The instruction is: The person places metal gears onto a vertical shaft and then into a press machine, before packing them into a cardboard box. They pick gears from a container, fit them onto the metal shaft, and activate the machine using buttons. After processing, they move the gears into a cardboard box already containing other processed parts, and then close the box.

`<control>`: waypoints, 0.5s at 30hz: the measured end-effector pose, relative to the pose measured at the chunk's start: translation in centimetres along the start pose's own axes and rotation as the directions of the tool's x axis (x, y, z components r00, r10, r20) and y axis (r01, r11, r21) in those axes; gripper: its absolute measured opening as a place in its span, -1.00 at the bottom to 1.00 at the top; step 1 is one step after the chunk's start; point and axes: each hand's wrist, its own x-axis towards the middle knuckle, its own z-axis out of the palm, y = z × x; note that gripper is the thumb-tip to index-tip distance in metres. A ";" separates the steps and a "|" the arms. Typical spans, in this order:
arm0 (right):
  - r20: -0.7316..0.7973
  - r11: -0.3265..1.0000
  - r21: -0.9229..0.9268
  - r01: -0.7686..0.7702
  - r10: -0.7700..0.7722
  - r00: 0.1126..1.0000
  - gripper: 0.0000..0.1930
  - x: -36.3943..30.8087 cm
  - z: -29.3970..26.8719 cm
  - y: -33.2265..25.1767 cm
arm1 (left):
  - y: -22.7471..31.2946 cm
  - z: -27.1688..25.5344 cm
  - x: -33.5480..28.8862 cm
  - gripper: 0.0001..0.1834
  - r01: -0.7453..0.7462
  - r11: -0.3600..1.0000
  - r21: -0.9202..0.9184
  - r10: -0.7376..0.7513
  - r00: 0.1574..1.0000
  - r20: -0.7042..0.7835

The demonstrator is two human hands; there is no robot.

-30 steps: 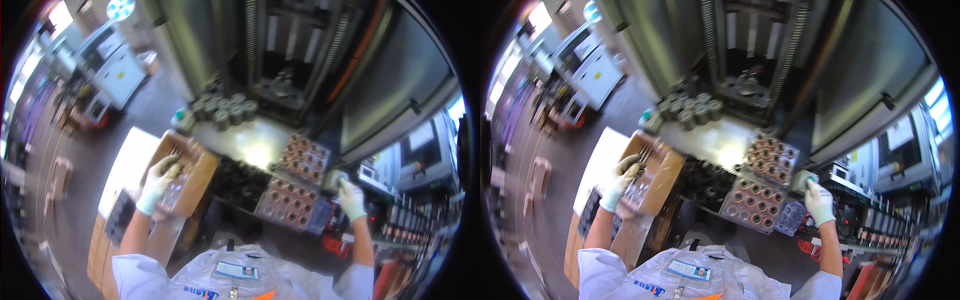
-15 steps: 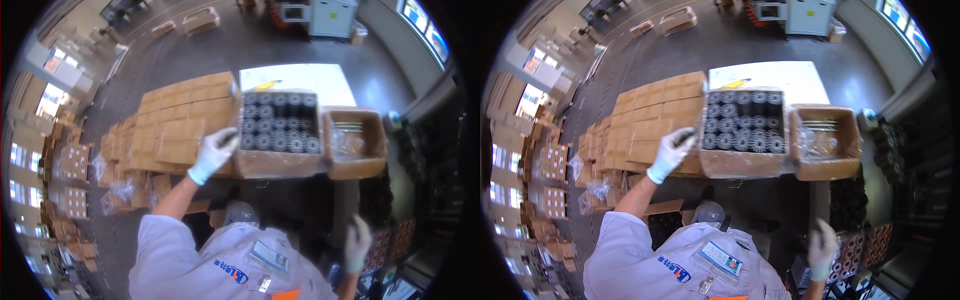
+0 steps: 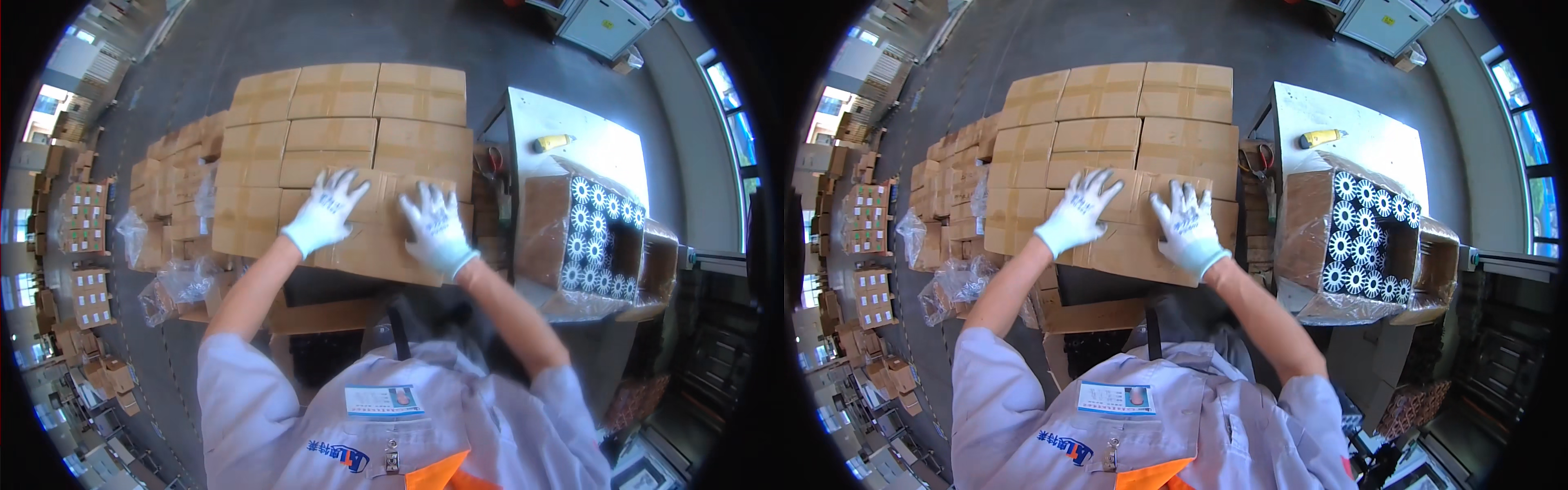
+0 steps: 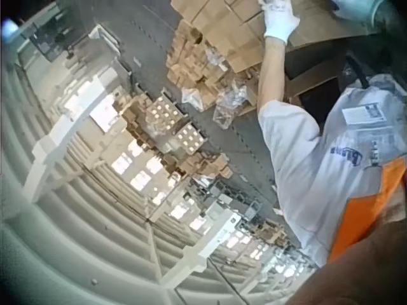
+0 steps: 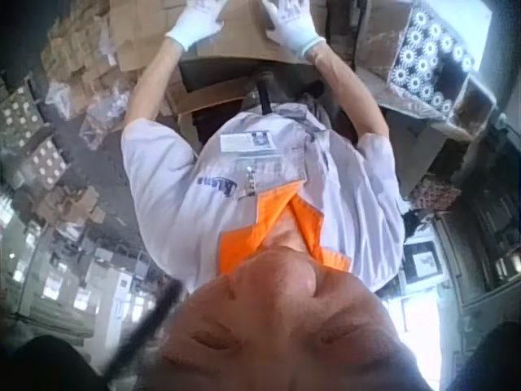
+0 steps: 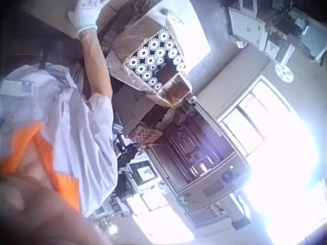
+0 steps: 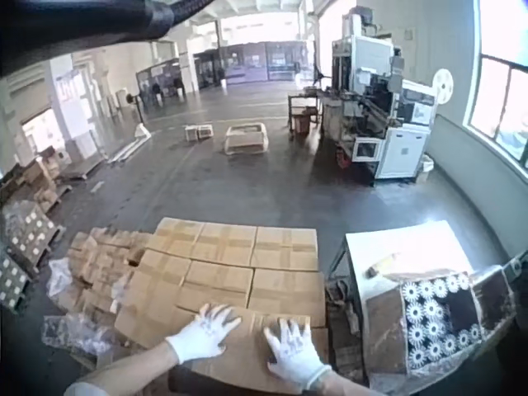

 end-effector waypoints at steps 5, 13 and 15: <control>0.302 0.994 -0.025 0.108 -0.096 0.949 -0.11 3.9 -1.2 1.0 | -1.2 1.0 2.1 -0.30 -0.422 0.902 0.091 0.403 0.899 0.170; 0.100 0.981 -0.166 0.103 -0.087 0.991 -0.12 4.4 0.4 0.9 | -1.0 1.5 0.2 -0.55 -0.500 0.857 0.128 0.506 0.862 -0.019; 0.172 1.000 -0.005 0.010 -0.009 0.985 -0.11 5.9 3.4 3.2 | -1.1 2.6 0.5 -0.57 -0.529 0.825 0.199 0.550 0.832 -0.069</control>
